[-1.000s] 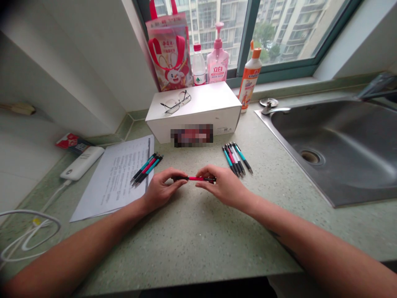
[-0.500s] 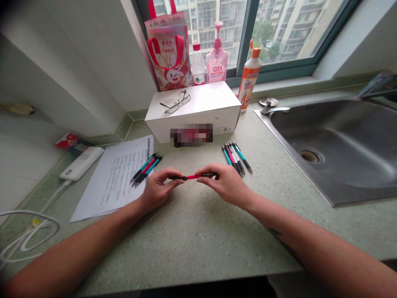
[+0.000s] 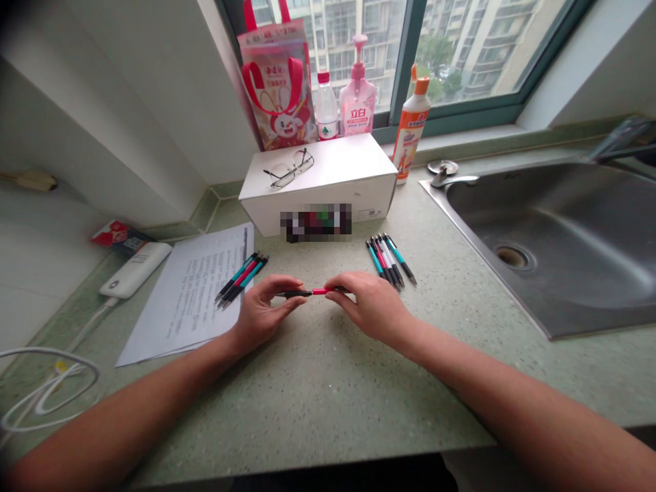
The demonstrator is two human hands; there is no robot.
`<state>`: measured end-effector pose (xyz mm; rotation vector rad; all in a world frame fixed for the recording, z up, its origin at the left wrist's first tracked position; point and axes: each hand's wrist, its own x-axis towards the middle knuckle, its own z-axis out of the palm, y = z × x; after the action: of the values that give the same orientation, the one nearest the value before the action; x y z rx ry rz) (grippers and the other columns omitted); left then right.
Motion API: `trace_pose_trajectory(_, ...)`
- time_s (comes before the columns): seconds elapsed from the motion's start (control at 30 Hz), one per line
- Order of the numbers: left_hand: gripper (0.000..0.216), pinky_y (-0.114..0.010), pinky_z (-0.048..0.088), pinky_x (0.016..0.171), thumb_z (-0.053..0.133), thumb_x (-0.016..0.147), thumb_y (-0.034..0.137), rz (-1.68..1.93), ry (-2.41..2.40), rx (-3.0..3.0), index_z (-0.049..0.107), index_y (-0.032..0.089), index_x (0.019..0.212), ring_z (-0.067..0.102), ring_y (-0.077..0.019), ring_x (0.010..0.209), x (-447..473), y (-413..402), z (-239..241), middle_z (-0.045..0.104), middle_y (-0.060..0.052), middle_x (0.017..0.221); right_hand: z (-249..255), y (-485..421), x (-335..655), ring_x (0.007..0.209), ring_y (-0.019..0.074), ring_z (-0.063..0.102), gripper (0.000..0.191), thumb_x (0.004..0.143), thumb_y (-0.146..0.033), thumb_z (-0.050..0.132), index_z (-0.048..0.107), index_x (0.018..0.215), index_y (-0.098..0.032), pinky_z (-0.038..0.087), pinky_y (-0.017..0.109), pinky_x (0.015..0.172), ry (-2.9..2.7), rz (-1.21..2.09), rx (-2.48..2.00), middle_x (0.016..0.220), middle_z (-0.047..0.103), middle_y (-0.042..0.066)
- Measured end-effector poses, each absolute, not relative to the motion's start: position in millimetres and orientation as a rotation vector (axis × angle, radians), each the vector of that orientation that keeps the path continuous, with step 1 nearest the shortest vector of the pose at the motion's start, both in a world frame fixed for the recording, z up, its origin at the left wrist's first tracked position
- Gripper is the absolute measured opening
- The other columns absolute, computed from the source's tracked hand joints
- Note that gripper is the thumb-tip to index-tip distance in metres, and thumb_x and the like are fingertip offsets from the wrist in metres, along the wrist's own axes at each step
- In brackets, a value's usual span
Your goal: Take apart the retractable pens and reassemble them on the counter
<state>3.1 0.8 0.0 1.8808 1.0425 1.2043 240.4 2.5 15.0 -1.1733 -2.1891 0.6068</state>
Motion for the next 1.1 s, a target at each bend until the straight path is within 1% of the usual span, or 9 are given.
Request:
trace_pose_trajectory(0.1, 0.015, -0.027, 0.057, 0.072, 0.076, 0.085, 0.030, 1.261, 1.074, 1.822, 0.071, 0.017, 0.092, 0.068, -0.0150, 0.077, 2, 1, -1, 0.073, -0.005, 0.084, 15, 3, 240, 0.084, 0.0196, 0.069, 0.019, 0.099, -0.034, 0.056, 0.069, 0.101, -0.021, 0.051, 0.034, 0.074, -2.133, 0.676, -1.203, 0.095, 0.075, 0.005)
trace_pose_trajectory(0.17, 0.013, -0.028, 0.057, 0.073, 0.074, 0.086, 0.028, 1.294, 1.101, 1.784, 0.070, 0.017, 0.092, 0.067, -0.0153, 0.078, 0, 1, -1, 0.072, -0.005, 0.085, 15, 3, 241, 0.084, 0.0198, 0.068, 0.019, 0.100, -0.034, 0.054, 0.068, 0.102, -0.021, 0.051, 0.034, 0.074, -2.111, 0.679, -1.212, 0.096, 0.074, 0.006)
trace_pose_trajectory(0.27, 0.013, -0.029, 0.057, 0.074, 0.073, 0.086, 0.027, 1.318, 1.127, 1.766, 0.069, 0.017, 0.093, 0.067, -0.0158, 0.079, -2, 2, -2, 0.071, -0.005, 0.086, 15, 4, 242, 0.086, 0.0206, 0.067, 0.017, 0.100, -0.032, 0.053, 0.066, 0.103, -0.020, 0.051, 0.035, 0.075, -2.111, 0.602, -1.205, 0.097, 0.072, 0.007)
trace_pose_trajectory(0.37, 0.010, -0.029, 0.056, 0.073, 0.071, 0.086, 0.024, 1.234, 1.157, 1.845, 0.068, 0.017, 0.092, 0.067, -0.0155, 0.077, -1, 3, -2, 0.071, -0.004, 0.086, 14, 5, 242, 0.088, 0.0209, 0.066, 0.014, 0.099, -0.028, 0.055, 0.066, 0.101, -0.020, 0.050, 0.035, 0.078, -2.136, 0.467, -1.151, 0.095, 0.071, 0.007)
trace_pose_trajectory(0.53, 0.015, -0.033, 0.055, 0.080, 0.064, 0.092, 0.020, 1.037, 1.086, 2.136, 0.069, 0.020, 0.106, 0.067, -0.0171, 0.084, 5, 3, -2, 0.074, -0.006, 0.095, 15, 4, 241, 0.088, 0.0207, 0.064, 0.013, 0.098, -0.030, 0.060, 0.069, 0.099, -0.023, 0.049, 0.035, 0.080, -2.198, 0.327, -1.044, 0.093, 0.071, 0.005)
trace_pose_trajectory(0.73, 0.018, -0.037, 0.051, 0.082, 0.055, 0.094, 0.016, 1.039, 1.232, 2.293, 0.070, 0.018, 0.104, 0.063, -0.0206, 0.089, 1, 8, 1, 0.070, -0.007, 0.092, 19, 14, 249, 0.090, 0.0233, 0.065, 0.017, 0.099, -0.031, 0.053, 0.069, 0.100, -0.022, 0.050, 0.039, 0.080, -2.030, 0.447, -1.212, 0.096, 0.071, 0.008)
trace_pose_trajectory(0.83, 0.017, -0.037, 0.051, 0.084, 0.054, 0.094, 0.016, 1.078, 1.346, 2.245, 0.069, 0.018, 0.102, 0.062, -0.0204, 0.090, -4, 13, 0, 0.068, -0.007, 0.093, 24, 19, 255, 0.085, 0.0231, 0.064, 0.021, 0.098, -0.031, 0.050, 0.069, 0.101, -0.022, 0.050, 0.038, 0.075, -1.929, 0.451, -1.279, 0.096, 0.071, 0.009)
trace_pose_trajectory(1.0, 0.018, -0.040, 0.050, 0.083, 0.056, 0.090, 0.012, 0.916, 1.427, 2.351, 0.070, 0.017, 0.100, 0.061, -0.0223, 0.089, -4, 15, -4, 0.067, -0.007, 0.091, 26, 16, 256, 0.084, 0.0221, 0.063, 0.019, 0.097, -0.031, 0.054, 0.071, 0.095, -0.023, 0.047, 0.036, 0.073, -2.186, 0.281, -1.273, 0.090, 0.071, 0.007)
trace_pose_trajectory(1.1, 0.018, -0.041, 0.050, 0.083, 0.056, 0.090, 0.012, 0.850, 1.429, 2.389, 0.070, 0.016, 0.100, 0.061, -0.0236, 0.090, -2, 14, -6, 0.067, -0.008, 0.092, 21, 14, 254, 0.082, 0.0212, 0.064, 0.015, 0.094, -0.030, 0.058, 0.071, 0.090, -0.023, 0.046, 0.034, 0.071, -2.296, 0.338, -1.284, 0.089, 0.070, 0.006)
